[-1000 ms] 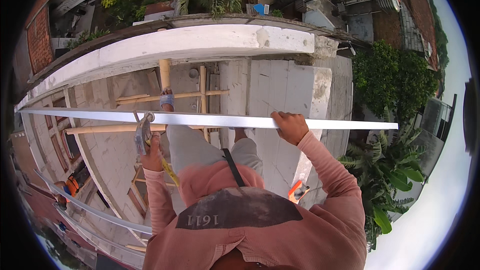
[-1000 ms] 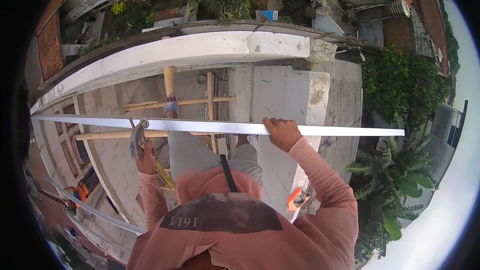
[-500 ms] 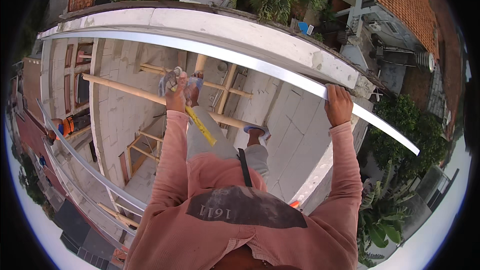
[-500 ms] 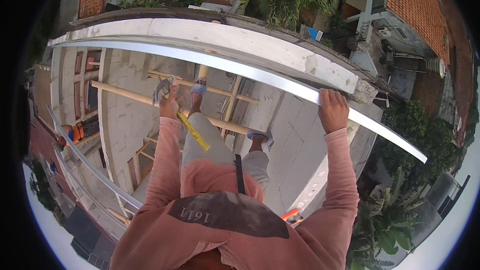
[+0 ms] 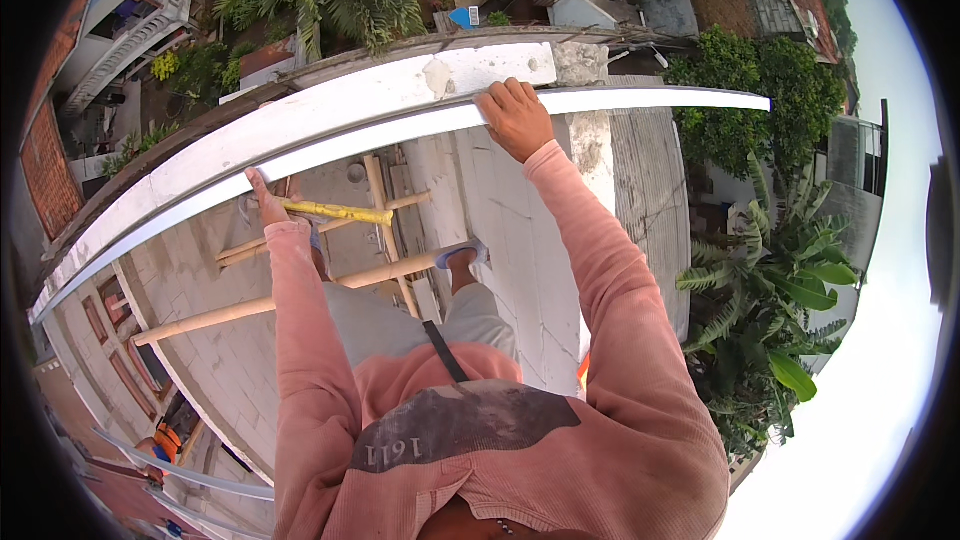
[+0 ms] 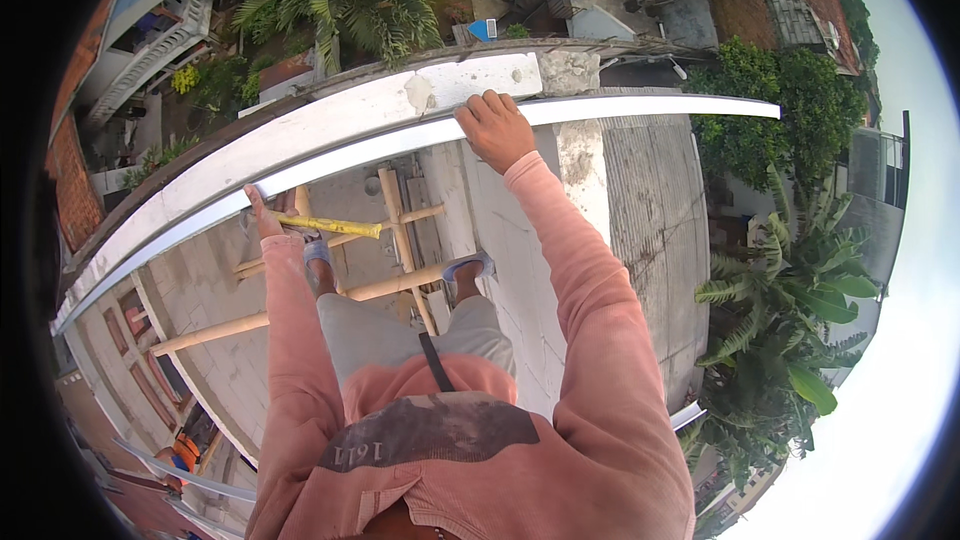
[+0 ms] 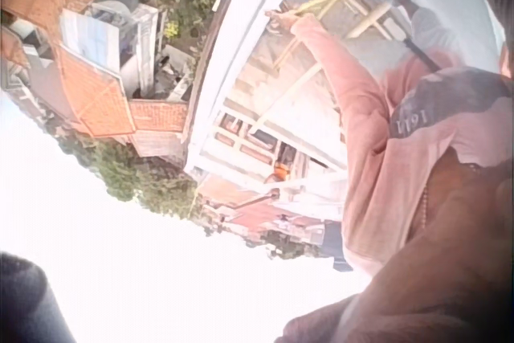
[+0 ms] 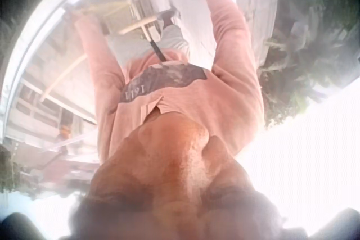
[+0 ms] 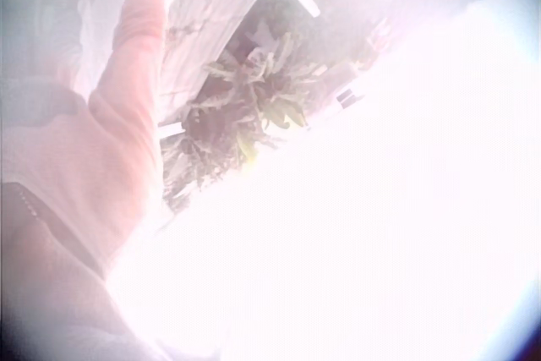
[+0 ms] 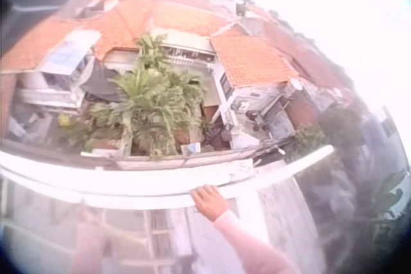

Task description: The person installs a metal trim piece along the edge of a wall, using a hammer to secure a metal rod into a pre-drilled hole in the concrete to hold the trim in place.

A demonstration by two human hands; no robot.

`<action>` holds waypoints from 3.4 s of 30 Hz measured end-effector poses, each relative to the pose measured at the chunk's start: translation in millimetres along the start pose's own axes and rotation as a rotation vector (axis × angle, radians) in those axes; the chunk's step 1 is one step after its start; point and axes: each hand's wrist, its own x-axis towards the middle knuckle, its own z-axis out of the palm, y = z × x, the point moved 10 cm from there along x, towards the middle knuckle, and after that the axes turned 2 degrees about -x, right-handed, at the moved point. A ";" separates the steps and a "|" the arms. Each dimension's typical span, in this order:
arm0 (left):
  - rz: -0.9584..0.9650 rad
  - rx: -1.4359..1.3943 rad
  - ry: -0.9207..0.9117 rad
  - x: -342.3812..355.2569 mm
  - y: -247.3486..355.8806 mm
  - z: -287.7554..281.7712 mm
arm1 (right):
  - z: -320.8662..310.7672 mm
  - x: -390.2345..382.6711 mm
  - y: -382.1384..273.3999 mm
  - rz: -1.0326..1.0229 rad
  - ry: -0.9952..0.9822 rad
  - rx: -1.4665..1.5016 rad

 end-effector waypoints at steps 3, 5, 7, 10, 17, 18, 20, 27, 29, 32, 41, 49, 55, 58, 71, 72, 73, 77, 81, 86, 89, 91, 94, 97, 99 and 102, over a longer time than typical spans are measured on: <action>0.011 0.003 0.070 -4.7 -3.5 3.2 | -11.9 2.5 -2.4 0.057 -0.041 0.057; -0.006 -0.011 0.106 -3.0 -7.0 3.9 | -42.7 -4.7 -11.8 0.051 -0.068 0.094; 0.052 -0.042 0.095 3.2 -1.6 3.7 | -105.9 -29.0 6.8 0.161 0.218 0.005; 0.030 0.011 0.131 -24.6 5.3 25.0 | -67.3 -184.8 138.6 1.169 0.607 0.324; 0.070 -0.042 0.124 -19.7 -2.8 23.9 | 25.4 -191.3 202.9 1.417 0.412 0.865; 0.088 -0.076 0.131 -14.9 -5.8 22.0 | 38.9 -207.2 215.9 1.519 0.472 0.888; 0.081 -0.094 0.169 -11.2 -6.1 12.9 | 30.3 -183.9 214.1 1.484 0.500 0.902; 0.054 -0.053 0.335 -61.2 9.1 70.3 | 39.0 -176.7 213.1 1.538 0.709 0.973; 0.006 -0.005 0.329 -43.1 6.5 49.4 | 20.6 -160.1 209.2 1.505 0.776 0.874; 0.047 -0.011 0.242 -36.4 13.0 54.2 | 26.1 -164.4 208.2 1.545 0.780 0.912; 0.177 0.003 0.171 -15.4 13.3 46.4 | 23.5 -174.8 212.8 1.658 0.629 0.786; 0.145 0.028 0.236 -7.9 12.7 25.8 | 23.0 -185.0 209.9 1.770 0.452 0.668; 0.114 -0.004 0.206 5.8 11.1 15.8 | 23.6 -189.7 207.7 1.820 0.396 0.692; 0.096 -0.037 0.085 13.6 9.0 22.1 | 19.6 -191.0 204.1 1.839 0.415 0.665; 0.187 0.047 0.091 -59.5 35.5 22.9 | -17.8 -212.9 187.7 1.544 1.197 1.096; 0.150 0.047 0.083 -60.4 36.5 7.0 | -28.1 -216.7 174.7 1.543 1.179 1.135; 0.121 0.029 0.101 -56.3 32.6 -17.4 | -39.2 -222.5 167.1 1.534 1.164 1.172; 0.033 0.076 0.138 -115.3 13.9 -58.1 | -46.2 -295.4 125.0 1.694 1.119 1.076; -0.075 0.148 -0.066 -104.8 -24.0 -115.1 | -25.3 -357.2 98.6 1.713 1.096 1.148; -0.063 0.049 0.080 -96.2 -50.4 -134.3 | -22.8 -373.8 105.9 1.777 0.442 0.558; -0.029 0.016 0.180 -94.3 -45.1 -144.5 | -25.7 -350.5 104.6 1.733 0.677 0.980; 0.008 0.067 0.155 -94.1 -38.1 -143.4 | -26.5 -358.9 103.8 1.803 0.633 0.869; 0.112 0.036 0.180 -108.5 -32.7 -129.6 | -33.9 -369.1 100.2 1.884 0.633 0.748; -0.011 -0.042 0.189 -125.8 -38.9 -116.9 | -41.2 -372.1 106.6 1.762 0.698 0.790; -0.051 -0.006 0.279 -104.5 -35.6 -176.1 | -32.2 -366.9 108.9 1.709 0.674 0.823; -0.186 0.008 0.349 -99.0 -41.8 -236.3 | -23.8 -366.0 101.8 1.831 0.517 0.744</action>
